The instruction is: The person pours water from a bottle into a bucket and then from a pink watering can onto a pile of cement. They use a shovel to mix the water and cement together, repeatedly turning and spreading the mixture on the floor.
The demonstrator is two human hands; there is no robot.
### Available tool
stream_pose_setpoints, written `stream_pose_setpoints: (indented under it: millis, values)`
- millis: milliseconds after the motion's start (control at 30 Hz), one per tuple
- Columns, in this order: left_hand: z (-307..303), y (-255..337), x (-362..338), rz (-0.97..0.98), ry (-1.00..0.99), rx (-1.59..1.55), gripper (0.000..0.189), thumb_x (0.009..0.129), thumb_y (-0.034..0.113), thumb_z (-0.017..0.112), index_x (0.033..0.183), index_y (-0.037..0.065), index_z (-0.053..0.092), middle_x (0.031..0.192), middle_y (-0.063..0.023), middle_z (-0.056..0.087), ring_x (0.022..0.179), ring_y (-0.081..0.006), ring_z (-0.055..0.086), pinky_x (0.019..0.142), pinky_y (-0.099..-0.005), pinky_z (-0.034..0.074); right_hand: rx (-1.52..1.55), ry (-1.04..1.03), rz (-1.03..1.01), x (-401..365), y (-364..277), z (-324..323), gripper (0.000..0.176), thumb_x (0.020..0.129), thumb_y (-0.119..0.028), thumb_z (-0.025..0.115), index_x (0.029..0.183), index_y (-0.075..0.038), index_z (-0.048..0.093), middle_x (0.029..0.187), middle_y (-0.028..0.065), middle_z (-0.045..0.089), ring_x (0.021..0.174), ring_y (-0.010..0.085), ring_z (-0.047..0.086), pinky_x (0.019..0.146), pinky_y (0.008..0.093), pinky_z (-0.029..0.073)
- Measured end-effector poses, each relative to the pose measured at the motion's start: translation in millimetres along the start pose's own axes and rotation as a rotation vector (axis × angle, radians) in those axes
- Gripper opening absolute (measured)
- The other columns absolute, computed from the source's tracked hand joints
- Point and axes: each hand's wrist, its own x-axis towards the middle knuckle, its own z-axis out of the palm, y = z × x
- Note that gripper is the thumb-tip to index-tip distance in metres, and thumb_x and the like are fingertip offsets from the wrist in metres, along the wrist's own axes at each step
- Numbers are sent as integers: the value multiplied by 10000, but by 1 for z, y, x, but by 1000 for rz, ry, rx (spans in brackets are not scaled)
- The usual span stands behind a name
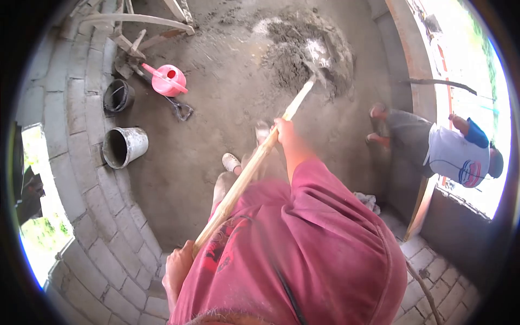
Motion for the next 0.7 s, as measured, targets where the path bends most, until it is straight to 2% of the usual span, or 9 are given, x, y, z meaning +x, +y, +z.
stream_pose_setpoints:
  millis: [67,100,300,433,533,567,700]
  values:
    - [16,-1,-12,-8,-13,-8,344,903,356,636,1105,87,564,820,-246,705,833,-458,690,764,-549,545,-23,-7,2,-6,11,-11,118,874,-41,621,953,15,553,740,142,557,626,277,588,574,446,542]
    - [23,1,-17,-27,-11,-48,385,838,343,691,1102,91,571,842,-250,708,846,-456,689,779,-546,545,-35,-15,6,-13,17,-18,118,874,-41,621,952,17,555,734,142,555,626,276,589,574,446,543]
    - [85,-1,-24,-101,-122,-215,435,719,260,737,1092,69,623,911,-255,712,911,-433,691,821,-519,548,-149,25,26,-46,45,-50,143,856,-11,606,952,76,547,714,154,573,561,278,604,499,423,525]
    - [147,2,-37,-128,-183,-295,457,675,274,775,1048,31,669,925,-251,716,917,-405,698,829,-479,551,-263,33,-20,-55,50,-80,171,804,19,612,942,97,546,680,144,565,524,260,603,458,411,514]
    - [182,34,-40,-116,-246,-452,462,681,280,782,1047,20,672,913,-247,717,905,-410,697,814,-466,552,-344,34,-105,-66,13,-106,265,754,13,636,977,136,565,737,172,600,544,292,631,457,423,504]
    - [187,54,-39,-98,-216,-512,447,691,277,782,1033,10,670,907,-257,709,900,-433,687,796,-469,552,-315,40,-181,-58,2,-116,229,739,29,636,932,119,554,731,168,596,528,278,620,449,420,502]
    - [208,116,-3,29,-59,-450,440,702,284,767,1016,-3,658,930,-297,680,923,-470,660,787,-508,537,-221,-34,-190,-4,-71,-139,177,755,49,611,905,65,519,748,157,584,542,276,613,453,421,511]
